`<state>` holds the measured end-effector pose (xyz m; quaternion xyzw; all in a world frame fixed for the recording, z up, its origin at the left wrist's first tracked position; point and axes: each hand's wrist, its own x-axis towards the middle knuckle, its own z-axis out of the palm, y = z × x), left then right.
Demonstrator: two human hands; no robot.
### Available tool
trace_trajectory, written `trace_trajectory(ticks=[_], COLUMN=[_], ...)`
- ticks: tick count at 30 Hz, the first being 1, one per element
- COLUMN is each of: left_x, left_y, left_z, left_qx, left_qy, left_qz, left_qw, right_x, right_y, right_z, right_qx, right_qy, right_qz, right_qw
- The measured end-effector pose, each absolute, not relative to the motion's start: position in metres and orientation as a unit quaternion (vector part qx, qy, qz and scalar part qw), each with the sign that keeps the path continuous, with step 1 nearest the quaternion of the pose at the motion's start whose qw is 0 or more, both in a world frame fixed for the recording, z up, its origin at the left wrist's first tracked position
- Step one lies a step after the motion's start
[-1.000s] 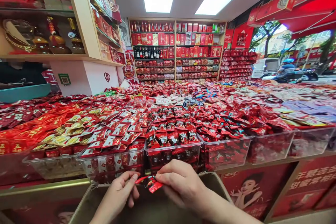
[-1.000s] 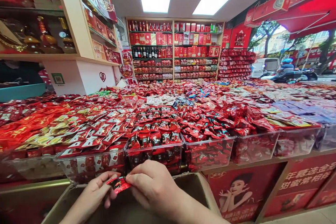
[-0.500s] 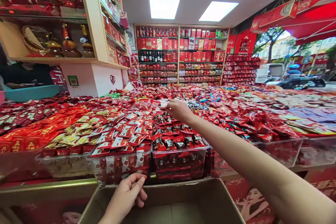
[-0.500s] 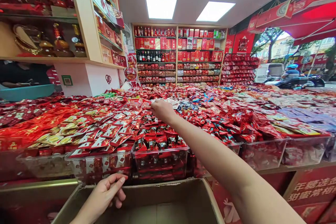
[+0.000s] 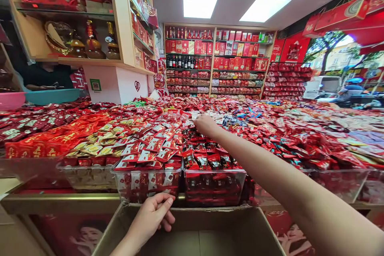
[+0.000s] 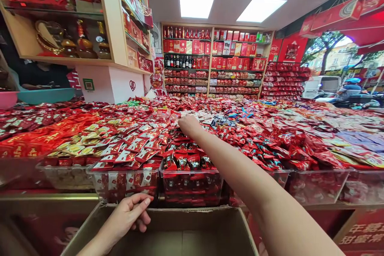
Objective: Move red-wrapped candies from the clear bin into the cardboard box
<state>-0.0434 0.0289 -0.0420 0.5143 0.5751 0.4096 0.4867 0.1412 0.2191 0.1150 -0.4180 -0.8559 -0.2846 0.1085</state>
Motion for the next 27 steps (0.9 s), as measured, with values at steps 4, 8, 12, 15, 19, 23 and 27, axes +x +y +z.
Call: trace_trajectory(ticks=[4, 8, 12, 15, 19, 23, 27], left_x=[-0.043, -0.042, -0.043, -0.044, -0.045, -0.045, -0.045], left_y=[0.028, 0.026, 0.027, 0.027, 0.027, 0.027, 0.028], left_z=[-0.039, -0.036, -0.037, -0.038, -0.04, -0.041, -0.04], left_qx=[0.515, 0.515, 0.516, 0.517, 0.521, 0.522, 0.521], left_qy=[0.575, 0.579, 0.577, 0.574, 0.569, 0.567, 0.569], left_qz=[0.409, 0.404, 0.401, 0.401, 0.404, 0.406, 0.408], left_qw=[0.487, 0.486, 0.49, 0.492, 0.491, 0.49, 0.488], right_x=[0.142, 0.143, 0.148, 0.155, 0.162, 0.165, 0.167], right_y=[0.22, 0.211, 0.193, 0.18, 0.17, 0.166, 0.167], right_z=[0.117, 0.125, 0.131, 0.128, 0.118, 0.114, 0.116], right_qx=[-0.41, -0.409, -0.398, -0.377, -0.365, -0.366, -0.367], right_qy=[-0.859, -0.853, -0.851, -0.862, -0.873, -0.879, -0.885], right_qz=[-0.29, -0.301, -0.311, -0.311, -0.302, -0.287, -0.265], right_qw=[0.096, 0.121, 0.145, 0.138, 0.115, 0.104, 0.107])
